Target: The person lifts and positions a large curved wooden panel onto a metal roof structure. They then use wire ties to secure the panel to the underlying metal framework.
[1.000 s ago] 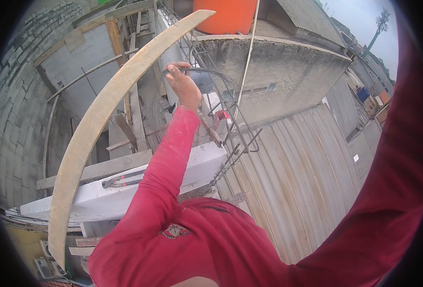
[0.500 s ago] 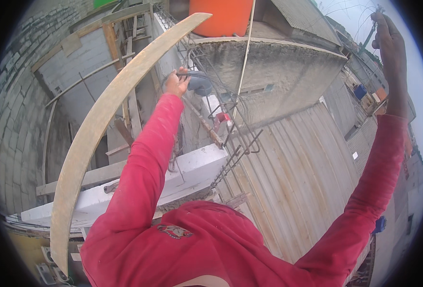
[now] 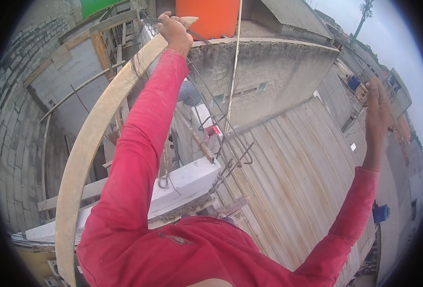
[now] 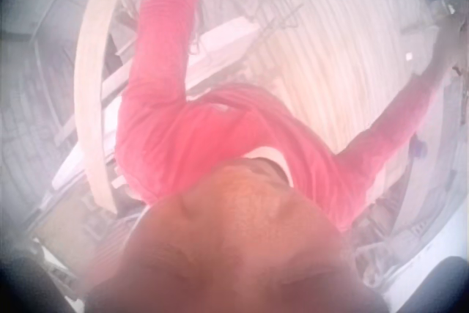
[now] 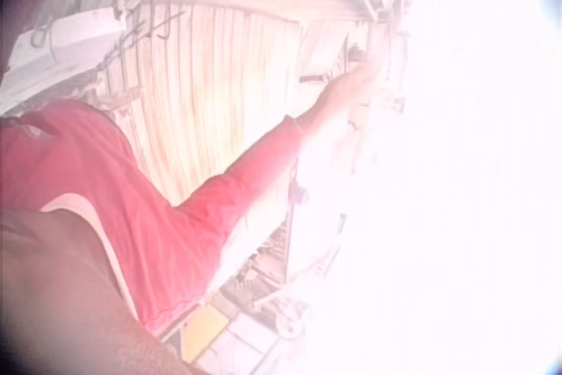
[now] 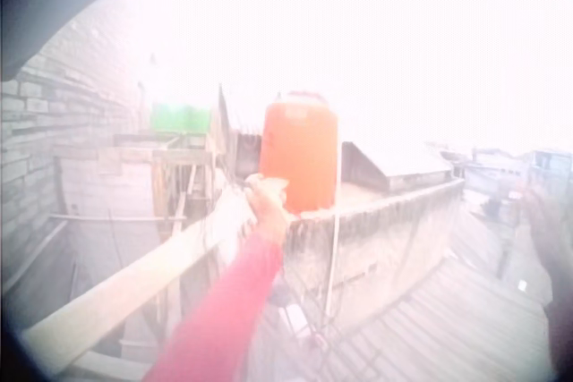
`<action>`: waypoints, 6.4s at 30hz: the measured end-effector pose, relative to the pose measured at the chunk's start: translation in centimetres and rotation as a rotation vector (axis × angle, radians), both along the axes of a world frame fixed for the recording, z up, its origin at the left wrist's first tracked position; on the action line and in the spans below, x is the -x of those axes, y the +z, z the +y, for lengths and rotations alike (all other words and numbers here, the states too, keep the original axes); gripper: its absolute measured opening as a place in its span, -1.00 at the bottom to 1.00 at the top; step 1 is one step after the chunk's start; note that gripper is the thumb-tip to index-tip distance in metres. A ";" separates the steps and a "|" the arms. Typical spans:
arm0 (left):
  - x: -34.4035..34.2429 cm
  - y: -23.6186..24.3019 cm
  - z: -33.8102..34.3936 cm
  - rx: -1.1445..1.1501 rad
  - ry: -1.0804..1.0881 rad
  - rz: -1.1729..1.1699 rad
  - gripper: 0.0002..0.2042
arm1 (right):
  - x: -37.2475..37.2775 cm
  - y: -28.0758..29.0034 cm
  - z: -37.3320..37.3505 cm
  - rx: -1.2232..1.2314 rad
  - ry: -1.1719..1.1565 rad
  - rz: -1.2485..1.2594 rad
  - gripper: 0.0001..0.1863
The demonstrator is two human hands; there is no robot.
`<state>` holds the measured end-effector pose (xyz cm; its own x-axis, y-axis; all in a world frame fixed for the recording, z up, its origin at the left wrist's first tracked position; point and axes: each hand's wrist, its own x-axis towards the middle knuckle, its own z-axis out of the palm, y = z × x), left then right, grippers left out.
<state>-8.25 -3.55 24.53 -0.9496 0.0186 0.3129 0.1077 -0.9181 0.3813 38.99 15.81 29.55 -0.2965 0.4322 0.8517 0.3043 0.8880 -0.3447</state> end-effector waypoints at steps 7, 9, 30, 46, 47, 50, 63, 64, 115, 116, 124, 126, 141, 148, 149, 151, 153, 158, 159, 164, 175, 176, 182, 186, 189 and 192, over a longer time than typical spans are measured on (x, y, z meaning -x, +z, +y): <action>2.6 -1.3 3.9 0.288 0.272 0.583 -0.67 | -4.3 -4.6 1.3 0.195 -0.116 0.035 -0.66; 2.5 -8.0 4.1 0.385 -0.011 0.347 -0.65 | -6.0 -6.6 1.3 0.232 -0.124 0.054 -0.67; -5.1 -22.8 3.1 -0.008 -0.469 -0.606 -0.71 | 2.9 -10.6 3.4 0.558 0.086 0.110 -0.56; -7.7 -22.3 -5.1 0.015 -0.047 -0.728 -0.80 | 3.4 -9.7 1.3 0.461 0.101 0.142 -0.54; -8.7 -23.1 -6.1 0.065 -0.050 -0.731 -0.80 | 3.2 -9.8 1.2 0.473 0.112 0.145 -0.55; -7.7 -28.1 -9.0 0.150 -0.126 -0.758 -0.77 | 4.3 -10.2 0.8 0.508 0.181 0.150 -0.55; -9.0 -28.1 -9.9 -0.009 -0.326 -0.650 -0.89 | 8.1 -8.9 -1.9 0.518 0.237 0.142 -0.60; -8.7 -28.1 -9.8 -0.012 -0.332 -0.646 -0.90 | 8.0 -8.8 -2.0 0.499 0.241 0.138 -0.59; -31.7 -16.1 -1.0 0.482 -0.978 0.261 -0.66 | -8.4 -25.1 -21.8 0.526 0.458 -0.508 -0.66; -32.1 -16.7 -1.9 0.525 -0.980 0.275 -0.65 | -7.4 -21.0 -20.9 0.616 0.334 -0.402 -0.63; -37.4 -21.1 -4.4 0.742 -0.632 0.525 -0.59 | 0.9 -15.7 -18.3 0.365 0.192 -0.296 -0.72; -36.4 -21.8 -5.7 0.797 -0.829 0.423 -0.62 | -0.5 -16.9 -17.4 0.990 0.234 0.011 -0.69; -34.5 -24.1 -6.9 0.781 -0.893 0.548 -0.60 | 0.6 -20.9 -16.2 1.194 0.298 -0.157 -0.68; -35.3 -25.3 -7.2 0.642 -1.070 0.225 -0.65 | 0.7 -20.7 -15.4 1.165 0.342 0.104 -0.69; -35.1 -25.6 -7.1 0.634 -1.075 0.195 -0.66 | 1.6 -20.3 -16.4 1.178 0.340 0.129 -0.67; -35.0 -25.9 -7.0 0.622 -1.063 0.154 -0.68 | 1.5 -20.9 -17.1 1.252 0.356 0.102 -0.66; -35.2 -25.9 -6.8 0.605 -1.035 0.140 -0.68 | -0.2 -23.0 -17.2 1.363 0.382 -0.003 -0.66; -34.7 -25.4 -7.0 0.618 -1.067 0.083 -0.66 | 0.2 -24.3 -18.7 1.388 0.341 -0.183 -0.81; -34.5 -25.3 -7.2 0.674 -1.060 0.105 -0.65 | 0.2 -24.4 -18.5 1.380 0.351 -0.189 -0.82; -35.5 -27.5 -6.6 0.716 -0.927 0.119 -0.69 | 1.3 -24.0 -18.6 1.352 0.370 -0.303 -0.87; -36.3 -27.8 -6.5 0.781 -0.829 0.248 -0.67 | 0.8 -25.9 -18.3 1.360 0.282 -0.228 -0.89; -36.0 -28.1 -6.5 0.840 -0.827 0.276 -0.67 | 0.6 -26.1 -18.0 1.349 0.297 -0.160 -0.89; -36.5 -28.2 -6.7 0.877 -0.891 0.278 -0.66 | 3.5 -26.1 -16.7 1.305 0.229 0.269 -0.84; -37.7 -29.6 -6.2 0.802 -0.858 0.361 -0.76 | 4.9 -26.4 -17.4 1.354 0.249 0.402 -0.83; -38.9 -30.6 -5.8 0.843 -0.923 0.358 -0.81 | 2.9 -28.4 -16.3 1.367 0.328 0.427 -0.87; -38.5 -31.2 -7.0 0.867 -0.956 0.337 -0.81 | 2.9 -29.2 -16.6 1.268 0.241 0.284 -0.85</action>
